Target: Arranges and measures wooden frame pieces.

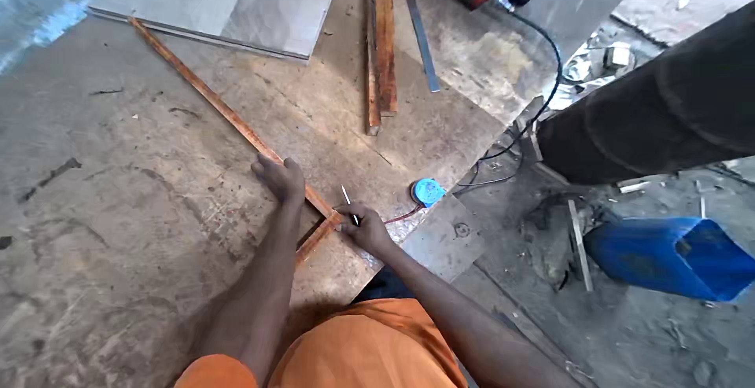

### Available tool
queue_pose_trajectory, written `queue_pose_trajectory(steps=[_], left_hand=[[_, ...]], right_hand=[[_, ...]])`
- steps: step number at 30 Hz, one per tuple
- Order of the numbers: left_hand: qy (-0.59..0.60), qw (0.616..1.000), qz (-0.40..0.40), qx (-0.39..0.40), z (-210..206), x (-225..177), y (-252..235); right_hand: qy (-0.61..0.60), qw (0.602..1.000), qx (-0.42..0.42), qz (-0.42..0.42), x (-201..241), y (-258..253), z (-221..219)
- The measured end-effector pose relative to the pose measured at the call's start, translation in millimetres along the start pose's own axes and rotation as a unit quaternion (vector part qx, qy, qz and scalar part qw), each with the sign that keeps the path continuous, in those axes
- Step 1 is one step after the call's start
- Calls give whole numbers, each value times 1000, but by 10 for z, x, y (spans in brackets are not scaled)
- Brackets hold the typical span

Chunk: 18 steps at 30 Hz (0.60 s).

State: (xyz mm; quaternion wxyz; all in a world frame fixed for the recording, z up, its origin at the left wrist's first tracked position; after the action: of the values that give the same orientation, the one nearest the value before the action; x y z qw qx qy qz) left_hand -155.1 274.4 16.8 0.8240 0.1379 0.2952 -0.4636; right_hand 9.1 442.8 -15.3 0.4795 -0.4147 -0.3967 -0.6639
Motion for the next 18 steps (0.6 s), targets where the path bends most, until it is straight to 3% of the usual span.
queue_pose_trajectory(steps=[18], left_hand=[[-23,1000,9,-14,-21,37,-49]], right_hand=[[-1,1000,-6,5,-47,-15,-31]])
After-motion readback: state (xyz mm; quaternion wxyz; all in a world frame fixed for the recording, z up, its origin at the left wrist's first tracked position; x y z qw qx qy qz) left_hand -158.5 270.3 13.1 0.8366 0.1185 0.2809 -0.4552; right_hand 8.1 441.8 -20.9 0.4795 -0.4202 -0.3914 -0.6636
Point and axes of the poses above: each hand's wrist, its own y-axis away from the middle knuckle, its own z-axis out of the back of the hand, x = y × z, the point moved 6 cm from there along -y, towards the middle knuckle, and after that the axes turned 12 degrees about -x, right-handed, at the moved point
